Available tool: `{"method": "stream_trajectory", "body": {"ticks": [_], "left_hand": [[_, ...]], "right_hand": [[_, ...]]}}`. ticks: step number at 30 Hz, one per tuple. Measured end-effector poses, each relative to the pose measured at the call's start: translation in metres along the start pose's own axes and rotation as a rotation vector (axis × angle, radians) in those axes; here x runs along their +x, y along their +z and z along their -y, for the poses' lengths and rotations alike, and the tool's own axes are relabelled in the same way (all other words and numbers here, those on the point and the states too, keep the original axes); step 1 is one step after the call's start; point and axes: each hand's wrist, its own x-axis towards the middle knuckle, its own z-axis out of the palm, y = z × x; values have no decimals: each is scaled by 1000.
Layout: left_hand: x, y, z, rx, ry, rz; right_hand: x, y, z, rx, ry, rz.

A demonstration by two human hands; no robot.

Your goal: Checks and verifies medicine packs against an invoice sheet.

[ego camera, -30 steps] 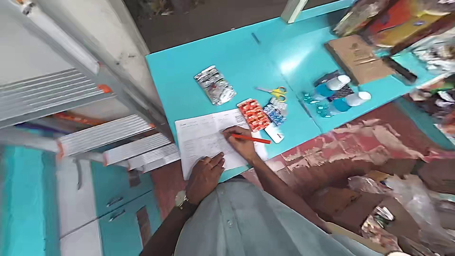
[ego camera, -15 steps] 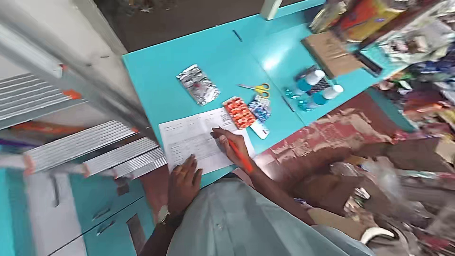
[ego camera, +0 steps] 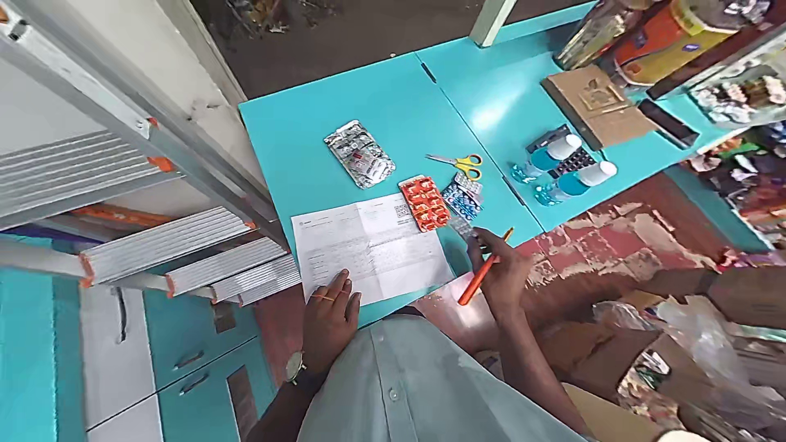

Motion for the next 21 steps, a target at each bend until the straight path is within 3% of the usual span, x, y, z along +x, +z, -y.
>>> {"method": "stream_trajectory", "body": {"ticks": [2,4,7,10,13,15,19,21], "left_hand": [[-1,5,1,-26,-9,-27],[-3,7,3,-37,-3,-40],[-3,7,4,-43,8,-33],[-3,6,4,-38,10,-34],[-4,6,4,-30,13,-27],[-3,7,5,-38,11,-26],[-4,7,4,-53,-3,-15],[-4,7,4,-58,-8,-9]], "right_hand": [[15,6,16,289,100,-9],[35,28,27,514,234,125],[70,72,46,632,315,366],[110,108,67,854,359,380],[130,124,67,700,302,322],[111,111,72,636,211,251],[36,97,83,967,228,387],[10,102,88,998,247,435]]}}
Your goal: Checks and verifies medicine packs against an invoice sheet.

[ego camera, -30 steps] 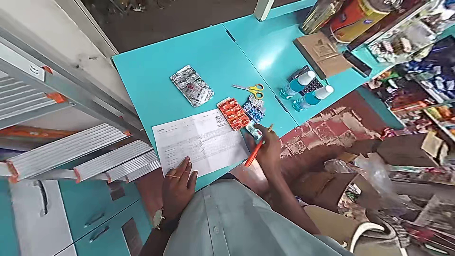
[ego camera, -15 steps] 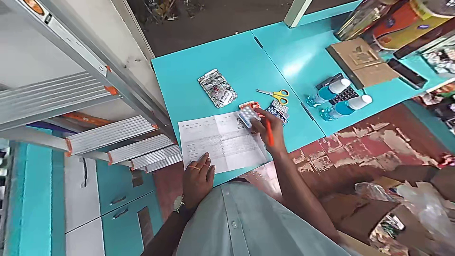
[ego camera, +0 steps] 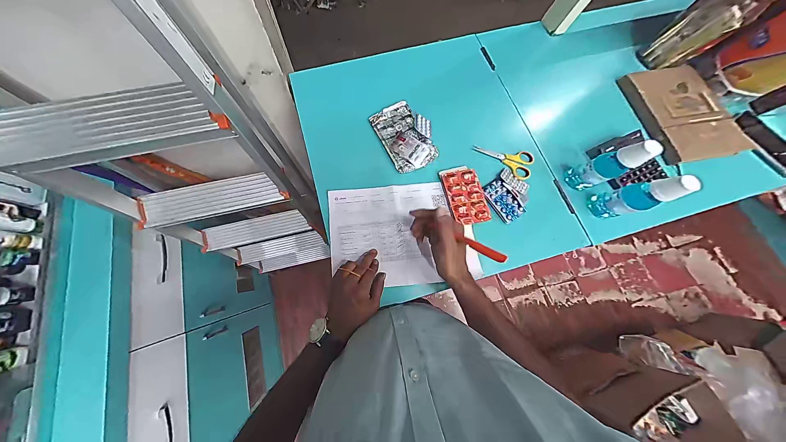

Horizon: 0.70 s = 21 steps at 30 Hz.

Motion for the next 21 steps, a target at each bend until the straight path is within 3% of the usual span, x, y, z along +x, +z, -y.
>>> {"method": "stream_trajectory", "body": {"ticks": [7,18,21], "left_hand": [[8,-6,-7,105,-9,118],[10,-7,-7,99,-23,149],[10,-7,-6,89,-21,147]], "right_hand": [[-13,3,-12,-405,-90,41],[-12,4,-15,-473,-193,59],[-15,8,-17,-533,-214,-22]]}}
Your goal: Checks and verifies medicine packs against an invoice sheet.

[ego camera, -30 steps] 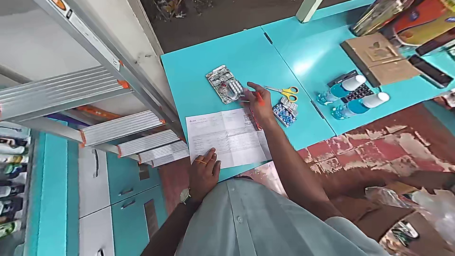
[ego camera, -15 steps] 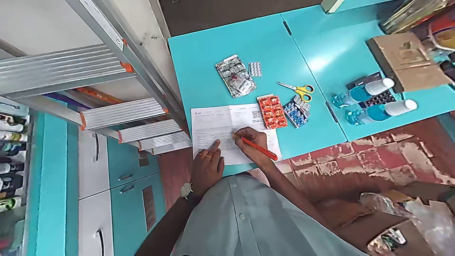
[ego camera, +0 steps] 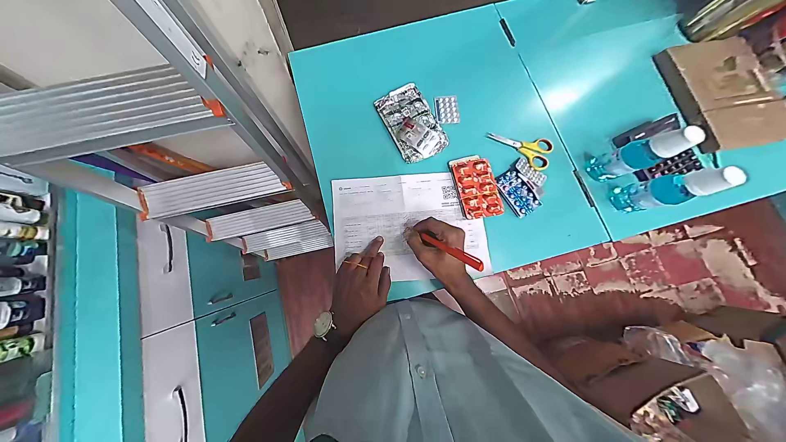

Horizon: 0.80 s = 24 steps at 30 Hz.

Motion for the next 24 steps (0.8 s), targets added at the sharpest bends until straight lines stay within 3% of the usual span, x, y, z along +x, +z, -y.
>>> {"method": "stream_trajectory", "body": {"ticks": [3,9,13,17,24], "left_hand": [[-3,4,4,-49,16,-67],[-9,8,5,-68,6,-217],[-10,8,1,-15,-25,-282],[-10,8,0,0,-47,-282],[-11,10,2,-35,-39,-246]], "right_hand": [[1,0,-2,48,16,-22],[1,-13,-10,478,114,-20],[1,-16,-9,561,157,-25],[5,-38,3,529,116,-34],[26,-88,-9,328,125,-226]]}}
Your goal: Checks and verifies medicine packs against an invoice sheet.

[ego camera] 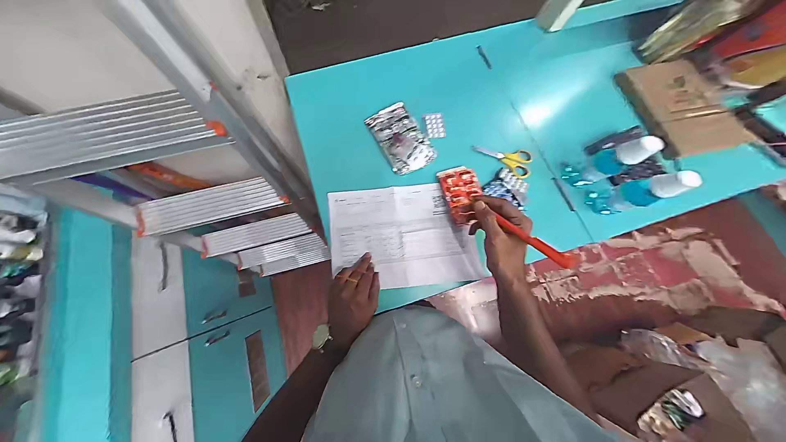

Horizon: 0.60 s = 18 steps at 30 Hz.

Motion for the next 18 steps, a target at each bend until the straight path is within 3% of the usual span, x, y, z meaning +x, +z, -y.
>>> {"method": "stream_trajectory", "body": {"ticks": [6,12,18], "left_hand": [[0,2,3,20,40,-28],[3,0,0,33,39,-38],[2,-1,1,10,23,-21]], "right_hand": [[26,-46,-2,-146,-2,-272],[36,-81,-12,-392,-35,-374],[31,-90,-25,-695,157,-228]]}}
